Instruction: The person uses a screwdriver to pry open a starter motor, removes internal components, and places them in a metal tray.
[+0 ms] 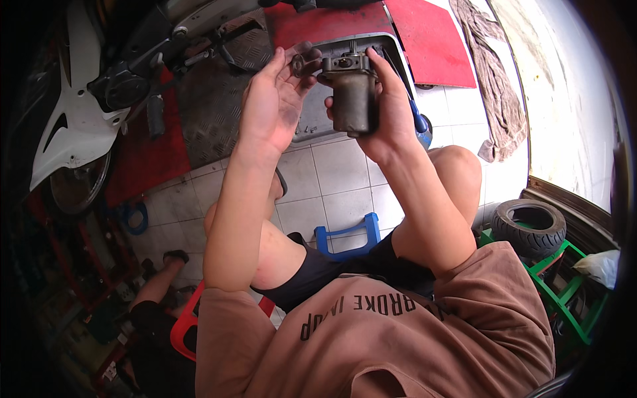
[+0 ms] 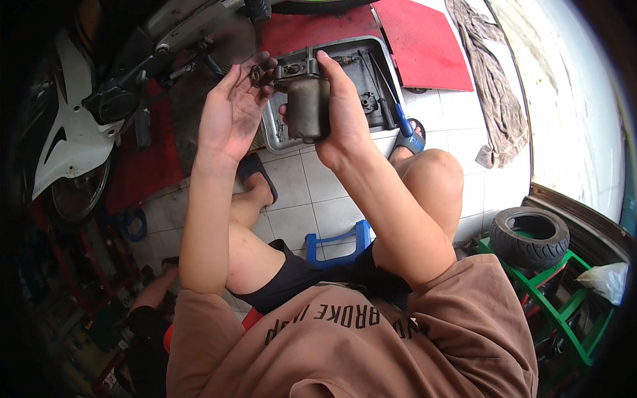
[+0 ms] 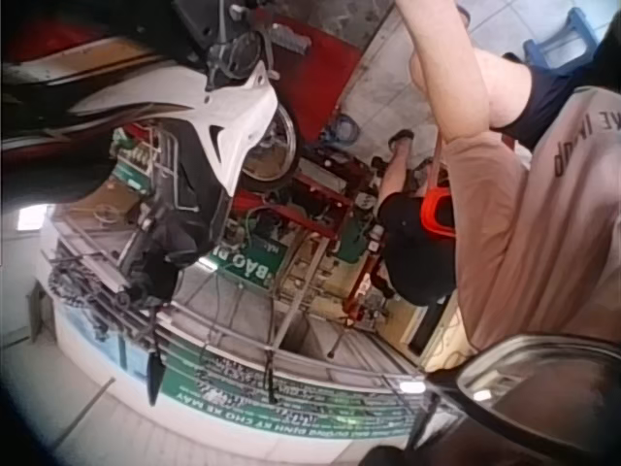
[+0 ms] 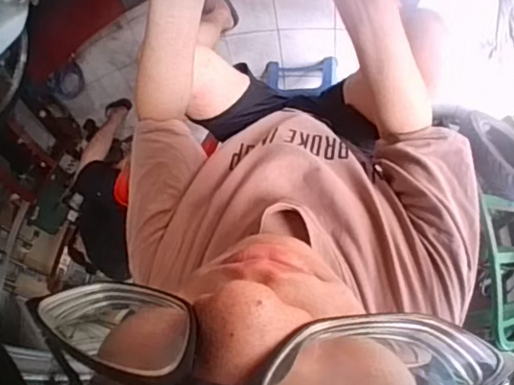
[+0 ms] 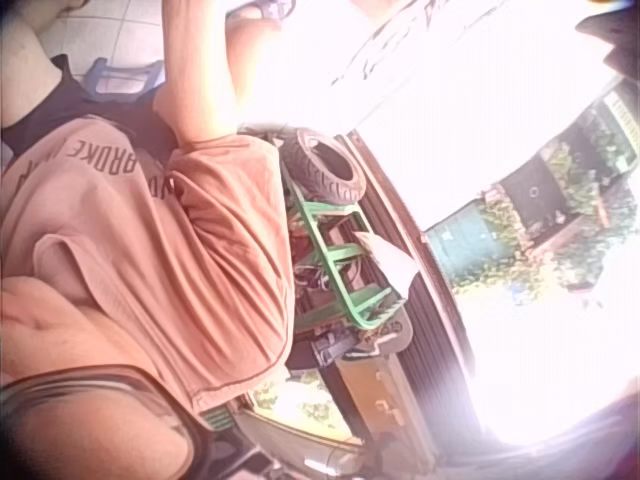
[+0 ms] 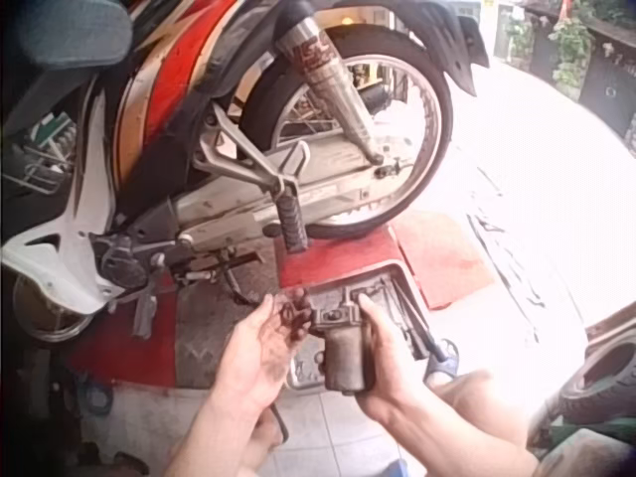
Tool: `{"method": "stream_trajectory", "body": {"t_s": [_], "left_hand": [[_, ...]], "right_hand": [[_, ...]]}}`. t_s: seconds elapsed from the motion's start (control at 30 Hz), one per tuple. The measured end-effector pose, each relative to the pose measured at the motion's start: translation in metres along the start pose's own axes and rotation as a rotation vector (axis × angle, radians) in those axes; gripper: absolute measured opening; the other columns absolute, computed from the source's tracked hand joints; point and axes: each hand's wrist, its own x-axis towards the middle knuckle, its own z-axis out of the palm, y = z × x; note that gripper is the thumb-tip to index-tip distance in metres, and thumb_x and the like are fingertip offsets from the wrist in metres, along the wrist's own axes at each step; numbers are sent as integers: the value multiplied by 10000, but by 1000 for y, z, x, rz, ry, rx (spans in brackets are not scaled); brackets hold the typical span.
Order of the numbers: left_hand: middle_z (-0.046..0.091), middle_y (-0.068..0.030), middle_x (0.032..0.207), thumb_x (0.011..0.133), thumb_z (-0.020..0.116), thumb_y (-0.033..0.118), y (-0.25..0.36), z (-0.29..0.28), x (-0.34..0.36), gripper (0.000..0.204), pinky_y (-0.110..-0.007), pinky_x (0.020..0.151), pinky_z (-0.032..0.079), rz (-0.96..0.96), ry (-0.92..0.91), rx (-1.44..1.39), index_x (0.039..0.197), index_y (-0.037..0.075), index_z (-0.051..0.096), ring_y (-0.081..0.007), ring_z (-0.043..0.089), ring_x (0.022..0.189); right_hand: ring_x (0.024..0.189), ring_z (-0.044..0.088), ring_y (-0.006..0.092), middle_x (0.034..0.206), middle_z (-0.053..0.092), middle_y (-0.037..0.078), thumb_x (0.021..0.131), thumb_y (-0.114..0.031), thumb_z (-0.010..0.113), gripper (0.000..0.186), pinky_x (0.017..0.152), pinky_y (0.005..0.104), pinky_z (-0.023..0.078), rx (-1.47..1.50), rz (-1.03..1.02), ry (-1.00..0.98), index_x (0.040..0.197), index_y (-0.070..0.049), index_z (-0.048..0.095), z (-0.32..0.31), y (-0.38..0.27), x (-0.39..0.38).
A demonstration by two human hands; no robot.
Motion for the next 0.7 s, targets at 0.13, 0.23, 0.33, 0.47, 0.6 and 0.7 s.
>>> {"method": "stream_trajectory", "body": {"t_s": [0.13, 0.23, 0.33, 0.47, 0.6, 0.7], "left_hand": [[603, -169, 1128, 1006, 337, 287, 1, 4, -1, 439, -338, 952, 425, -17, 37, -98, 1185, -73, 514, -230, 564, 1064], [613, -189, 1105, 1004, 319, 297, 1, 5, -2, 451, -364, 982, 420, -21, 26, -153, 1150, -78, 523, -254, 572, 1078], [606, -201, 1115, 998, 326, 304, 1, 4, -2, 461, -383, 1009, 408, -24, 11, -173, 1147, -87, 522, -274, 568, 1090], [599, -208, 1119, 987, 337, 309, 2, 6, -3, 468, -399, 1022, 395, -29, 12, -196, 1144, -93, 519, -291, 566, 1095], [592, -195, 1107, 974, 361, 223, 2, 4, -2, 391, -379, 998, 424, -34, -9, -217, 1124, -96, 531, -279, 579, 1072], [585, -172, 1072, 942, 388, 95, -1, 2, -2, 292, -348, 955, 464, 31, 84, -72, 1094, -100, 545, -262, 595, 1027]], "right_hand": [[653, 622, 234, 941, 661, 131, 908, -480, 511, 472, 597, 329, 526, 12, -2, -4, 1081, -46, 578, -1, 0, 1], [642, 622, 210, 869, 656, 76, 895, -471, 533, 407, 605, 314, 523, 25, -1, 5, 1019, -89, 600, -2, 0, 1], [641, 622, 217, 883, 651, 85, 892, -465, 540, 409, 598, 320, 527, 48, -14, 5, 1031, -83, 585, -2, 0, 1], [640, 622, 220, 891, 648, 91, 890, -465, 543, 418, 598, 322, 529, 45, -17, 3, 1041, -76, 577, -2, 0, 1], [639, 622, 222, 892, 648, 92, 893, -466, 536, 425, 598, 323, 529, 50, -10, -14, 1048, -71, 573, -3, 0, 1], [641, 621, 219, 887, 648, 98, 897, -461, 526, 425, 599, 324, 529, 61, -14, 2, 1049, -67, 574, -2, -1, 1]]}}
